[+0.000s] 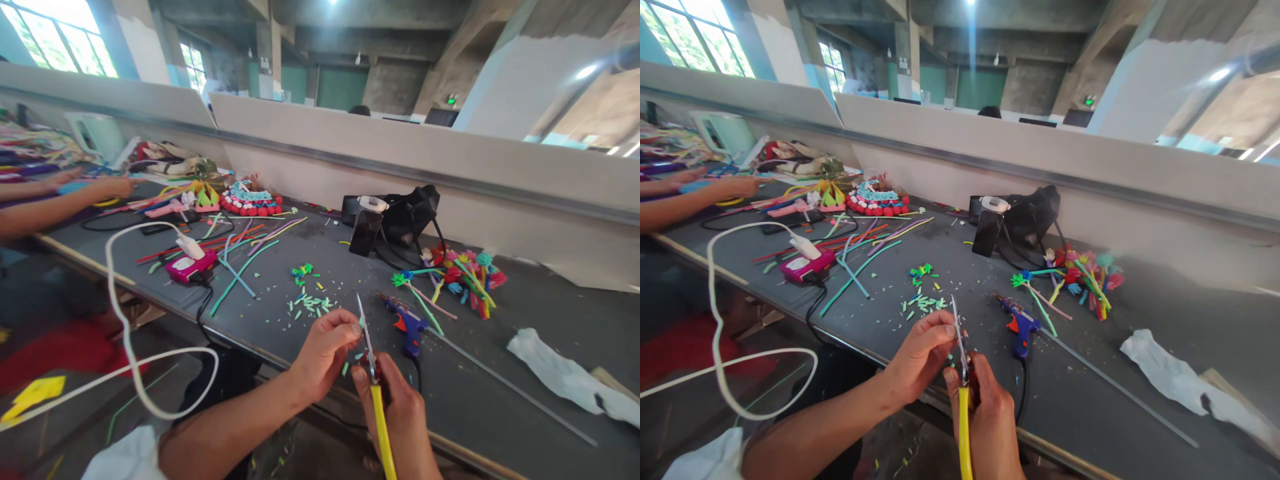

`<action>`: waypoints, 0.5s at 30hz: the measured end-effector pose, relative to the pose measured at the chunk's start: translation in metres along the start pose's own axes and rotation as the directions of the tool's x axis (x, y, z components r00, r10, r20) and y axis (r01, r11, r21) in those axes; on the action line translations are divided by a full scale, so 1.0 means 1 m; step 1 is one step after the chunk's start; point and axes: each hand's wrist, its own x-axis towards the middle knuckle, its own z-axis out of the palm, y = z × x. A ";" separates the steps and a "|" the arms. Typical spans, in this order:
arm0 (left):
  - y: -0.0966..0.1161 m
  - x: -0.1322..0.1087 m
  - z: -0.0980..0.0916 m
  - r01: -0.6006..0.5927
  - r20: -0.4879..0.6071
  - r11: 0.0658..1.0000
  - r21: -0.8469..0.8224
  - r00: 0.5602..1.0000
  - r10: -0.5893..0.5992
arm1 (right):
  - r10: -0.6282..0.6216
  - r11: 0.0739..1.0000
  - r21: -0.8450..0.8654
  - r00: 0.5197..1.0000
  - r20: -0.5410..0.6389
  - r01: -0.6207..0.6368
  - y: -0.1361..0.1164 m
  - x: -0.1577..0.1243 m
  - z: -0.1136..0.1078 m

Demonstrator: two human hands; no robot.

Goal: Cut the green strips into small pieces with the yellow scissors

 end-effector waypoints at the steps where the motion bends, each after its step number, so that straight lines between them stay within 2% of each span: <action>1: 0.000 0.000 0.000 0.001 -0.004 1.000 0.001 1.000 -0.001 | 0.003 1.000 0.010 1.000 -0.005 -0.003 0.000 0.000 0.001; 7: 0.000 0.001 0.001 -0.012 -0.006 1.000 0.024 1.000 0.012 | 0.041 0.998 0.053 0.999 -0.020 -0.040 0.004 -0.001 0.004; 15: -0.003 0.004 0.001 -0.057 0.013 0.997 0.056 0.998 0.056 | 0.026 0.999 0.028 0.999 -0.024 -0.026 0.002 0.003 0.003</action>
